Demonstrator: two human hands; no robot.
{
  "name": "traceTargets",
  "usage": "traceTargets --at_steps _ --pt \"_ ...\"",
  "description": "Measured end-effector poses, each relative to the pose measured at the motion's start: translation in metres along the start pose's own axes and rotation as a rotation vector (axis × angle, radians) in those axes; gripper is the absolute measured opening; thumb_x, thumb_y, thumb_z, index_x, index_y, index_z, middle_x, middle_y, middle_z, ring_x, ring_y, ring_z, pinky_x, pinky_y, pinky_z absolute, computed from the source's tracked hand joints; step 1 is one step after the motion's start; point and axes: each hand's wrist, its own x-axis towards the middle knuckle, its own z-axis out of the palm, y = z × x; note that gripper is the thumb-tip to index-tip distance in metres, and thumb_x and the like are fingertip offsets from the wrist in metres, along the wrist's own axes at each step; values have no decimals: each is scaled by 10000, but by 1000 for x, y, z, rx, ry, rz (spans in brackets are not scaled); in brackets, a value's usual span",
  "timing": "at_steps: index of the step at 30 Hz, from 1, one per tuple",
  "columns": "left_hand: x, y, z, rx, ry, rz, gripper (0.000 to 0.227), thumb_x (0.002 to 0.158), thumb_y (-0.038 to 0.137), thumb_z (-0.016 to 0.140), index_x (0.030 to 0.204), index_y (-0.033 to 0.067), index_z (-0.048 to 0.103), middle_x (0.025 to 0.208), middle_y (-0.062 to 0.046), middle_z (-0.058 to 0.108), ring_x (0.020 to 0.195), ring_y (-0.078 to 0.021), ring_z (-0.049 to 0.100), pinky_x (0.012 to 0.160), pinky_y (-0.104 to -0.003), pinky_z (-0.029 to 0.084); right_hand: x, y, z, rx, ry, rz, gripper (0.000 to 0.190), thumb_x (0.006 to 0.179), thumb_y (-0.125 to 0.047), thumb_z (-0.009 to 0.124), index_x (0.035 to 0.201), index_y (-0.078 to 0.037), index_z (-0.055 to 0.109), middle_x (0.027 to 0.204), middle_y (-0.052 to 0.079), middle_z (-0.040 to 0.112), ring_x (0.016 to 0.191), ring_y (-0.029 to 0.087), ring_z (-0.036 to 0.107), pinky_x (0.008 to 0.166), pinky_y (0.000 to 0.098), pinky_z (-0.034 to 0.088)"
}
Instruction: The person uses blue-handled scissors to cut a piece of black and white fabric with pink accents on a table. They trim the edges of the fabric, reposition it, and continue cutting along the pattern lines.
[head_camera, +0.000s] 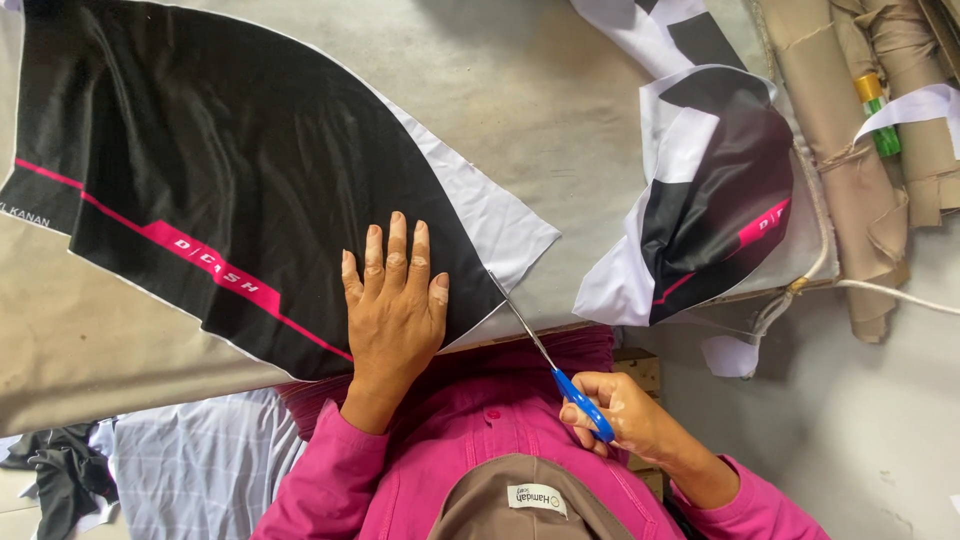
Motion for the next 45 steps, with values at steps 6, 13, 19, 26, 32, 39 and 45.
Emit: traceTargets --at_steps 6,13,19,26,32,39,45 --pt "17 -6 2 -30 -62 -8 510 908 352 473 1348 94 470 1418 -116 411 1295 -328 370 982 -622 291 1 -16 11 -37 -70 -79 255 797 -241 635 774 -15 518 506 122 541 364 144 479 306 196 275" --pt "74 -51 32 24 14 -108 511 942 326 498 1364 43 447 1420 -167 386 1298 -364 336 975 -661 243 10 -18 17 -11 -38 -92 269 778 -236 640 723 -13 501 473 127 522 332 149 440 332 244 356" --pt "78 -52 31 -11 -62 -178 522 977 303 431 1430 54 363 1480 -140 291 1351 -344 260 1029 -643 186 9 -17 15 19 40 11 181 811 -81 652 719 15 529 461 168 549 303 166 465 298 243 362" --pt "56 -3 10 16 -18 -103 545 919 341 487 1379 53 439 1460 -140 345 1341 -319 310 1012 -648 216 12 -26 22 5 24 -13 202 795 -162 649 750 -10 524 485 155 558 334 168 485 310 221 327" --pt "41 12 25 57 -73 -74 555 932 355 460 1412 85 388 1478 -109 319 1350 -287 311 1028 -602 258 11 -31 31 50 92 23 190 805 -86 646 703 -5 509 472 175 549 323 185 473 326 252 378" --pt "40 12 26 8 -68 -100 516 950 327 397 1415 103 382 1481 -91 326 1358 -275 306 1059 -584 217 11 -41 39 26 51 -30 243 830 -155 630 697 -46 457 483 150 555 316 131 460 253 168 204" --pt "40 12 27 -11 -79 -114 526 943 321 406 1423 113 361 1490 -81 310 1363 -273 302 1070 -556 219 21 -40 42 30 105 12 242 822 -139 668 702 -52 477 460 139 554 302 166 482 266 209 175"
